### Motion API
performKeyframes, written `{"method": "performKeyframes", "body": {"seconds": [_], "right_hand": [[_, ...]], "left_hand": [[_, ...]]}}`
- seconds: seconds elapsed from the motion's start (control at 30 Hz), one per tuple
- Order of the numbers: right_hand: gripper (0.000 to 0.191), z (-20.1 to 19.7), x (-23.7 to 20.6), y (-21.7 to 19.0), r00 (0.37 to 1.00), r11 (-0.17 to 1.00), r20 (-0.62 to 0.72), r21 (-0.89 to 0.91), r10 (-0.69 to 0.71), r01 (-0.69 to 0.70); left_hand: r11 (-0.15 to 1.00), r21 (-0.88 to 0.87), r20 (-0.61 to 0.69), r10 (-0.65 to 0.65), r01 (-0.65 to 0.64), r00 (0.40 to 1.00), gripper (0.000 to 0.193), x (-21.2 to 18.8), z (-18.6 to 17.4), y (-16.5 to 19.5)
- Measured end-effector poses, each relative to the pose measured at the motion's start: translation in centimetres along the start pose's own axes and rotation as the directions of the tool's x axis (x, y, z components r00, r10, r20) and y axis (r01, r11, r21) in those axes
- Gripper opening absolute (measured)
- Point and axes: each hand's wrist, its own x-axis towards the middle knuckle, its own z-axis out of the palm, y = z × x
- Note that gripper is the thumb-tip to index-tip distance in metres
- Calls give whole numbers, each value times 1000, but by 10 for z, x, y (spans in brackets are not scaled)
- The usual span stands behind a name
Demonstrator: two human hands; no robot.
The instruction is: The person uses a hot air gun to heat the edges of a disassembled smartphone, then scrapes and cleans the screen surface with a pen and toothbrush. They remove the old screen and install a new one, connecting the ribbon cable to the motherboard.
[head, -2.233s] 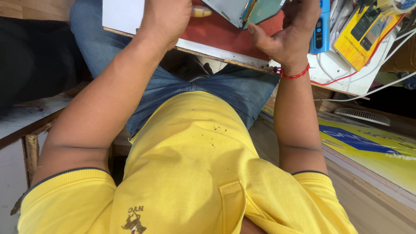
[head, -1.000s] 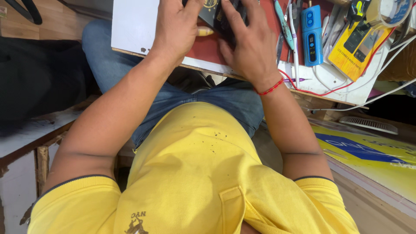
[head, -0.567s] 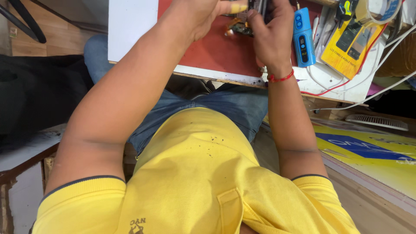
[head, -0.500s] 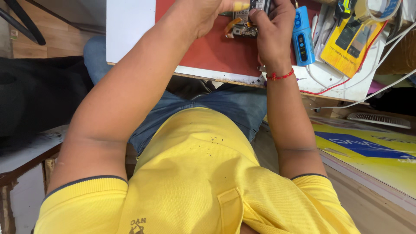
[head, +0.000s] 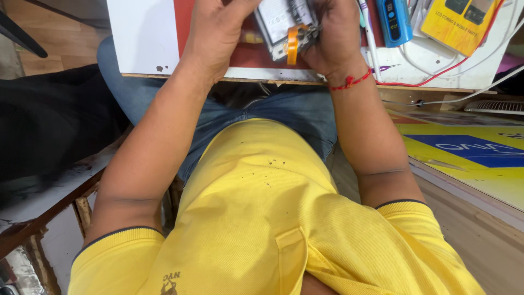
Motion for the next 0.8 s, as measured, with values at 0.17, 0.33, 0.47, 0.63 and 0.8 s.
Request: {"method": "performKeyframes", "body": {"seconds": [0.17, 0.33, 0.47, 0.63, 0.8], "right_hand": [[36, 24, -16, -8, 998, 990, 59, -141, -6, 14], [34, 28, -48, -18, 993, 806, 30, -581, -115, 111], [33, 22, -56, -2, 987, 786, -35, -610, -159, 105], [30, 19, -49, 9, 974, 764, -98, -637, -206, 98], [23, 29, -46, 5, 968, 795, -156, -603, -199, 66]], "left_hand": [[979, -157, -18, -134, 130, 991, 19, -11, -6, 9], [968, -251, -59, -30, 14, 998, 18, -19, -15, 3], [962, -267, -125, 23, -56, 992, 19, -21, -12, -1], [950, -291, -153, 73, -116, 986, 20, -29, -2, 0], [955, -225, -180, 156, -195, 971, 22, -34, -1, 3]]}}
